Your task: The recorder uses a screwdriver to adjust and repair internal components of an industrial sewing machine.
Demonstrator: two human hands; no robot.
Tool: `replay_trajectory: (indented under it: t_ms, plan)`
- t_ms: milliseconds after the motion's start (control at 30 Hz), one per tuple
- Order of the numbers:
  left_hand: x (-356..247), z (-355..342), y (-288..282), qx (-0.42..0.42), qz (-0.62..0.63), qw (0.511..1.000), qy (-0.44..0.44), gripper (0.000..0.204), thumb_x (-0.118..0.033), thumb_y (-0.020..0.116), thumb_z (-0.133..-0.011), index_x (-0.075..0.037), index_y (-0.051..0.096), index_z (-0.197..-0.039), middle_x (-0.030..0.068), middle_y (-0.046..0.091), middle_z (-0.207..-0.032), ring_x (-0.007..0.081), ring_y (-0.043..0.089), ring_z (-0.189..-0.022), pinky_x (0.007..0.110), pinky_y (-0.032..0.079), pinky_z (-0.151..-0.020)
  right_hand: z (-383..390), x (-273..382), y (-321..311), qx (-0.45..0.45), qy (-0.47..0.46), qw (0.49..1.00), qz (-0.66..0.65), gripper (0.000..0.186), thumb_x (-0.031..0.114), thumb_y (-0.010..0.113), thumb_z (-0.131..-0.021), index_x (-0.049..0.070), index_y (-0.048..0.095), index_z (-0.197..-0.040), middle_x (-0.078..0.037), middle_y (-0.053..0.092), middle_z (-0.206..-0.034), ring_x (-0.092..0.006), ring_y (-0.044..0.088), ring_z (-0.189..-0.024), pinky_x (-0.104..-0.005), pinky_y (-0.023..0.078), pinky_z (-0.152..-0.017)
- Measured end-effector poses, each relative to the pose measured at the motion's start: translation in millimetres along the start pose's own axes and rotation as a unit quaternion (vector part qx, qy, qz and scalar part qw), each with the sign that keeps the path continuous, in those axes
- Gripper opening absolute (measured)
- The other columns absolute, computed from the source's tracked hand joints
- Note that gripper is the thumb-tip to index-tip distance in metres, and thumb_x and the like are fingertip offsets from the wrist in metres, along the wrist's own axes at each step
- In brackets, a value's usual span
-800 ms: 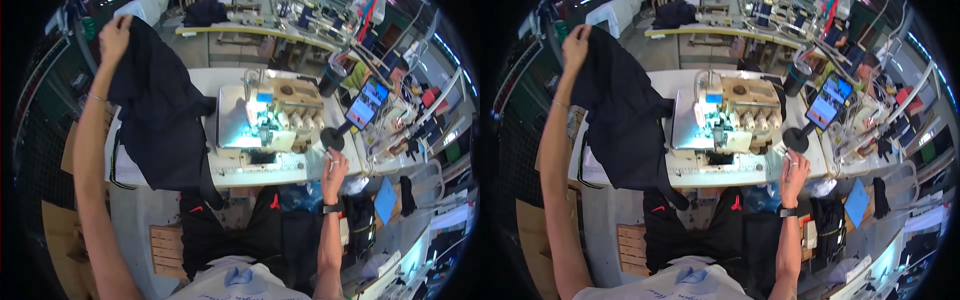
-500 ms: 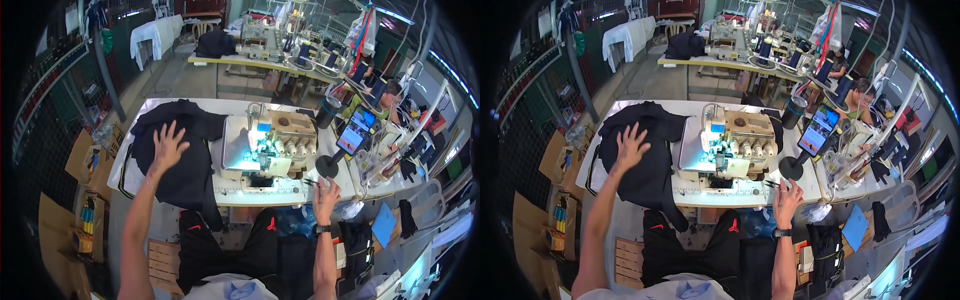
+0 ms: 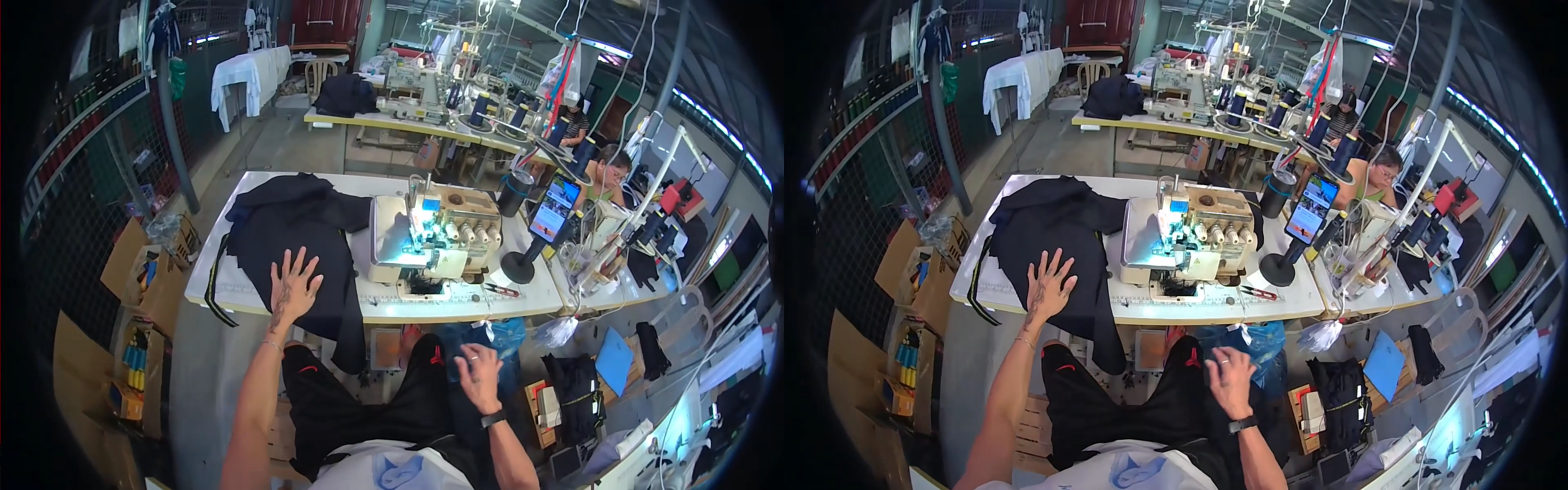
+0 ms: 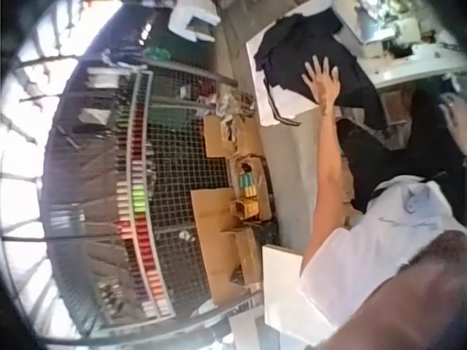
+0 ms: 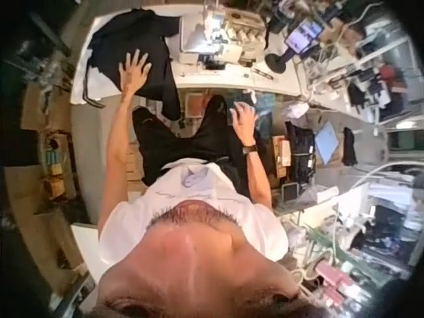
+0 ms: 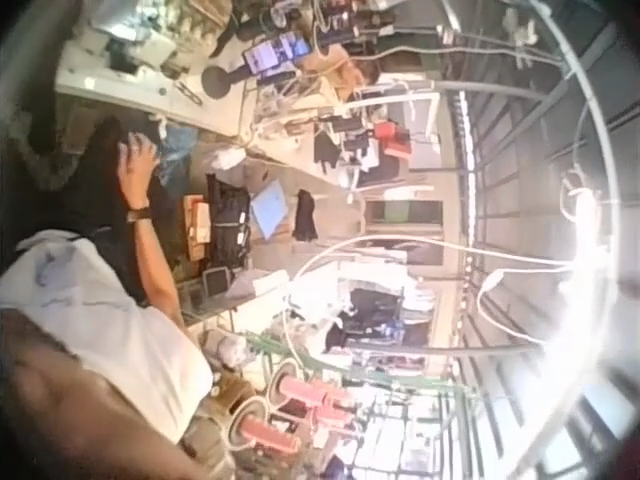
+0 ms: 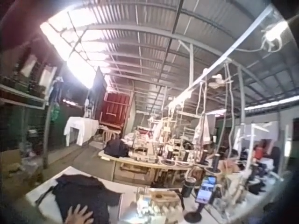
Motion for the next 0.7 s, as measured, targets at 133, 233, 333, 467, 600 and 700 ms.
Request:
replay_trajectory:
  t_ms: [133,233,333,467,600,700]
  plan:
    - [1,1,-1,-0.026,0.016,1.0,-0.004,0.047,-0.04,0.058,-0.098,-0.018,0.059,-0.139,0.0094,0.037,-0.16,0.0409,0.028,-0.148,0.067,0.022,-0.115,-2,45,17,0.089,-0.115,0.989,-0.027,0.031,0.028,0.072,-0.09,0.011,0.072,-0.115,-0.006,0.065,-0.119,-0.028,0.057,-0.111,-0.044,0.042,-0.088]
    - [-2,2,-9,-0.047,0.005,0.999,-0.004,0.046,-0.038,0.059,-0.097,-0.017,0.06,-0.137,0.0101,0.039,-0.158,0.0408,0.028,-0.147,0.067,0.024,-0.115,-19,76,32,0.164,-0.147,0.974,-0.051,0.031,0.028,0.071,-0.091,0.01,0.07,-0.116,-0.007,0.066,-0.119,-0.0293,0.059,-0.109,-0.0428,0.043,-0.087]
    - [-5,-1,-17,-0.03,0.018,0.999,-0.004,0.047,-0.036,0.059,-0.097,-0.014,0.059,-0.138,0.0128,0.038,-0.158,0.0434,0.028,-0.147,0.068,0.023,-0.115,-47,113,47,0.202,-0.175,0.962,-0.049,0.03,0.025,0.07,-0.091,0.008,0.069,-0.115,-0.008,0.065,-0.12,-0.0284,0.06,-0.108,-0.0431,0.045,-0.086]
    - [-7,-7,-26,-0.015,0.026,1.0,0.001,0.049,-0.035,0.061,-0.095,-0.01,0.058,-0.138,0.0161,0.038,-0.157,0.0445,0.029,-0.146,0.067,0.021,-0.116,-107,166,70,0.171,-0.226,0.937,-0.206,0.036,0.012,0.072,-0.089,0.006,0.065,-0.124,-0.013,0.064,-0.118,-0.0343,0.064,-0.105,-0.0398,0.054,-0.089]
    - [-5,-18,-25,0.053,0.023,0.998,-0.015,0.051,-0.035,0.063,-0.094,-0.011,0.058,-0.139,0.0163,0.037,-0.158,0.0452,0.027,-0.147,0.068,0.02,-0.115,-162,193,110,0.196,-0.235,0.918,-0.251,0.041,0.015,0.068,-0.094,0.008,0.061,-0.133,-0.014,0.061,-0.125,-0.0332,0.064,-0.106,-0.0384,0.055,-0.088]
    - [-4,-28,-25,0.1,0.033,0.994,-0.029,0.052,-0.035,0.063,-0.094,-0.012,0.056,-0.14,0.0166,0.037,-0.158,0.0462,0.024,-0.148,0.07,0.018,-0.114,-188,196,123,0.273,-0.216,0.893,-0.284,0.038,0.017,0.067,-0.095,0.004,0.061,-0.13,-0.015,0.059,-0.122,-0.0343,0.064,-0.103,-0.0387,0.054,-0.086]
Point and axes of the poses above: each hand's wrist, its own z-axis away from the middle knuckle, its own y-axis out of the palm, x = y × z, the point moved 4 cm from there along -z, towards the middle knuckle
